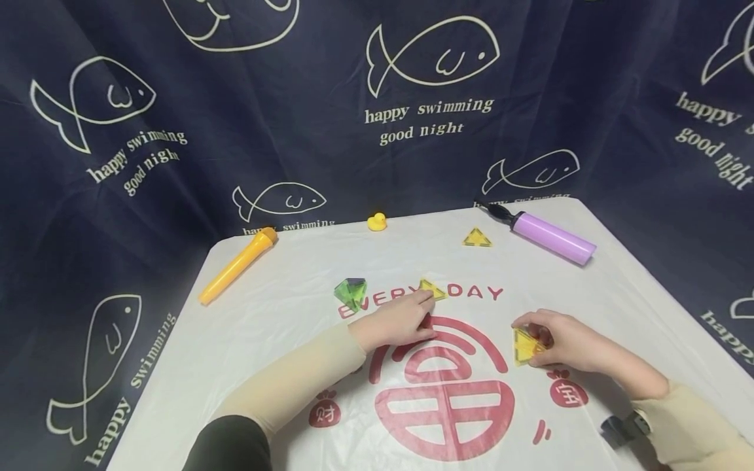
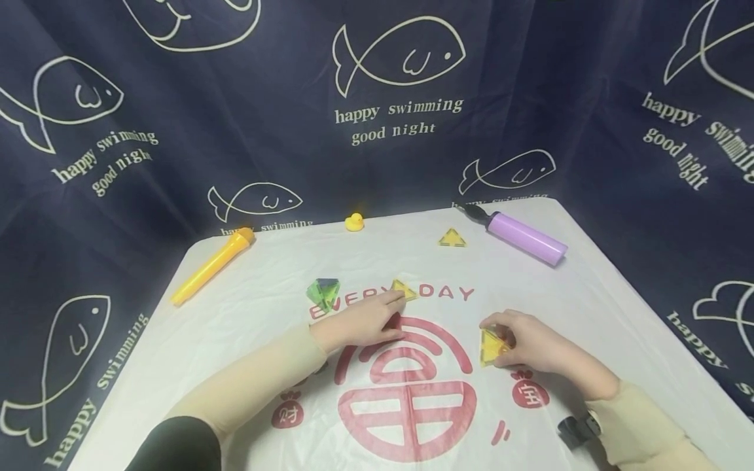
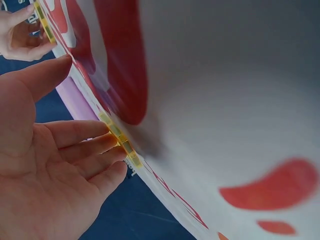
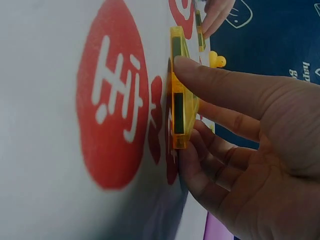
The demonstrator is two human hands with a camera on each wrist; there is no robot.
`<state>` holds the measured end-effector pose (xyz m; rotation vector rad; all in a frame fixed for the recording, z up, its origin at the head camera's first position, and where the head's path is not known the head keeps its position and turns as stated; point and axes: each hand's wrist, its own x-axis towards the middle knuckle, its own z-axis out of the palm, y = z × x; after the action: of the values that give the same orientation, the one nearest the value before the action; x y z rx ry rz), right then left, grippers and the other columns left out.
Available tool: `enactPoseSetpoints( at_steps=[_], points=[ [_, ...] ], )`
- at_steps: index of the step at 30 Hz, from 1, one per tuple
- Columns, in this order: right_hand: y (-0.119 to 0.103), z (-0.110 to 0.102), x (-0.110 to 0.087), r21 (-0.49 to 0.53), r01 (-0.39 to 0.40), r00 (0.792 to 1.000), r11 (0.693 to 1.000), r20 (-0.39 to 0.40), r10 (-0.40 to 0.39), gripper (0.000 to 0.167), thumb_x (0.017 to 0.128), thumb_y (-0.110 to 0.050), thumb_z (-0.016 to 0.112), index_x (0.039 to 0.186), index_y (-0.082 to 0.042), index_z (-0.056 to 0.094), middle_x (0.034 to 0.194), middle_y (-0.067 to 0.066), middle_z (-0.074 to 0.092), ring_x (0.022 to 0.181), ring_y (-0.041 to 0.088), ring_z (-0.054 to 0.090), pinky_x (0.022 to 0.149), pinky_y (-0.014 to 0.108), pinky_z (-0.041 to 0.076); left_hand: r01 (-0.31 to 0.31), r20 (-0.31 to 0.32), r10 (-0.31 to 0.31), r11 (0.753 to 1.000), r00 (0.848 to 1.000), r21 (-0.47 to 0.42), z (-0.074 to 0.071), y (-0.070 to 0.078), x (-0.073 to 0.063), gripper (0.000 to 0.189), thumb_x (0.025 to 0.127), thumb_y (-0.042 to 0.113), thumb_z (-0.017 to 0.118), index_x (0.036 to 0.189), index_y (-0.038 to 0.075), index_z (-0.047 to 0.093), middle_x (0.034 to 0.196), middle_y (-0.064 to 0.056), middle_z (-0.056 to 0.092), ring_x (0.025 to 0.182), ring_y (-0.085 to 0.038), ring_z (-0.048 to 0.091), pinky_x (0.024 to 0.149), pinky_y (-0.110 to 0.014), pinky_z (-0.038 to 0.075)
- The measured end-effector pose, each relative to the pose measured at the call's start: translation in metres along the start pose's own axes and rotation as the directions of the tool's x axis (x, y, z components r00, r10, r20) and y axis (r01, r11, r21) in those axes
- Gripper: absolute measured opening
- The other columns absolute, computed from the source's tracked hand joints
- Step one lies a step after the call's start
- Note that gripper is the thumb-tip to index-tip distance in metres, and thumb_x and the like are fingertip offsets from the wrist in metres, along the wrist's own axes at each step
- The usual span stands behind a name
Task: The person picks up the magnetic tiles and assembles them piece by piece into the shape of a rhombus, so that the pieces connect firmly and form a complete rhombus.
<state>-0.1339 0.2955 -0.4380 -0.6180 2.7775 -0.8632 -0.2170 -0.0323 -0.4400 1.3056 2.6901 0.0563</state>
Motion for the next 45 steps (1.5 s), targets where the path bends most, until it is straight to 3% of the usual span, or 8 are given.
enactPoseSetpoints(
  at_steps=[4,7,12,17,21,27,34,45],
  points=[
    [-0.004,0.002,0.009,-0.023,-0.054,0.998,0.998,-0.031,0.054,0.064,0.069,-0.017,0.095,0.124,-0.003,0.065,0.105,0.007,0.064,0.092,0.022,0.058,0.083,0.044,0.056,-0.003,-0.005,0.003,1.0,1.0,-0.007,0.0,-0.004,-0.006,0.059,0.1,0.043,0.064,0.143,0.004,0.055,0.155,-0.013,0.045,0.144,-0.022,0.041,0.117,-0.028,0.031],
    [-0.008,0.005,0.02,-0.03,-0.086,0.995,0.996,-0.06,0.084,0.065,0.069,-0.016,0.095,0.124,-0.001,0.064,0.115,0.017,0.066,0.1,0.032,0.062,0.09,0.057,0.053,-0.012,-0.018,0.012,1.0,1.0,-0.009,-0.001,-0.007,-0.008,0.056,0.099,0.041,0.065,0.14,0.004,0.057,0.153,-0.013,0.047,0.143,-0.023,0.042,0.117,-0.028,0.031],
    [-0.012,0.009,0.039,-0.036,-0.081,0.993,0.996,-0.092,0.077,0.069,0.068,-0.014,0.095,0.126,0.003,0.062,0.12,0.025,0.065,0.107,0.041,0.062,0.092,0.06,0.052,-0.03,-0.042,0.029,0.999,0.999,-0.02,-0.001,-0.008,-0.012,0.047,0.099,0.038,0.067,0.132,0.005,0.062,0.148,-0.013,0.051,0.138,-0.023,0.048,0.116,-0.028,0.033],
    [-0.018,0.012,0.058,-0.03,-0.069,0.991,0.997,-0.114,0.065,0.067,0.07,-0.009,0.093,0.126,0.003,0.06,0.117,0.026,0.065,0.107,0.043,0.063,0.091,0.058,0.053,-0.033,-0.049,0.031,0.999,0.998,-0.022,-0.001,-0.009,-0.014,0.044,0.099,0.038,0.067,0.129,0.006,0.063,0.147,-0.013,0.051,0.137,-0.022,0.049,0.115,-0.028,0.034],
    [-0.022,0.014,0.075,0.019,-0.086,0.989,0.996,-0.119,0.087,0.062,0.073,-0.005,0.09,0.126,0.0,0.058,0.103,0.017,0.067,0.092,0.031,0.064,0.082,0.049,0.056,-0.026,-0.05,0.025,0.999,0.998,-0.02,-0.002,-0.009,-0.016,0.044,0.099,0.038,0.067,0.129,0.006,0.063,0.147,-0.012,0.051,0.136,-0.023,0.05,0.115,-0.028,0.035],
    [-0.024,0.018,0.098,0.12,-0.077,0.987,0.99,-0.133,0.093,0.056,0.076,0.002,0.084,0.125,0.002,0.056,0.089,0.008,0.065,0.078,0.018,0.059,0.068,0.033,0.05,-0.013,-0.034,0.012,1.0,0.999,-0.022,-0.002,-0.009,-0.017,0.046,0.099,0.039,0.067,0.131,0.006,0.062,0.147,-0.012,0.051,0.136,-0.022,0.05,0.114,-0.027,0.036],
    [-0.021,0.023,0.125,0.183,-0.066,0.975,0.981,-0.197,0.103,0.052,0.078,0.005,0.079,0.125,0.005,0.056,0.088,0.011,0.065,0.077,0.019,0.062,0.071,0.035,0.049,-0.019,-0.038,0.018,1.0,0.999,-0.012,-0.001,-0.008,-0.017,0.048,0.099,0.038,0.067,0.134,0.006,0.062,0.147,-0.012,0.052,0.137,-0.022,0.049,0.115,-0.027,0.035],
    [-0.033,0.036,0.159,0.178,-0.039,0.939,0.983,-0.33,0.097,0.051,0.076,0.008,0.079,0.121,0.002,0.056,0.083,0.009,0.066,0.072,0.019,0.062,0.064,0.032,0.05,-0.023,-0.048,0.024,1.0,0.999,0.006,-0.006,-0.008,-0.017,0.046,0.099,0.038,0.067,0.131,0.006,0.063,0.144,-0.012,0.054,0.133,-0.022,0.052,0.113,-0.028,0.037]
  ],
)
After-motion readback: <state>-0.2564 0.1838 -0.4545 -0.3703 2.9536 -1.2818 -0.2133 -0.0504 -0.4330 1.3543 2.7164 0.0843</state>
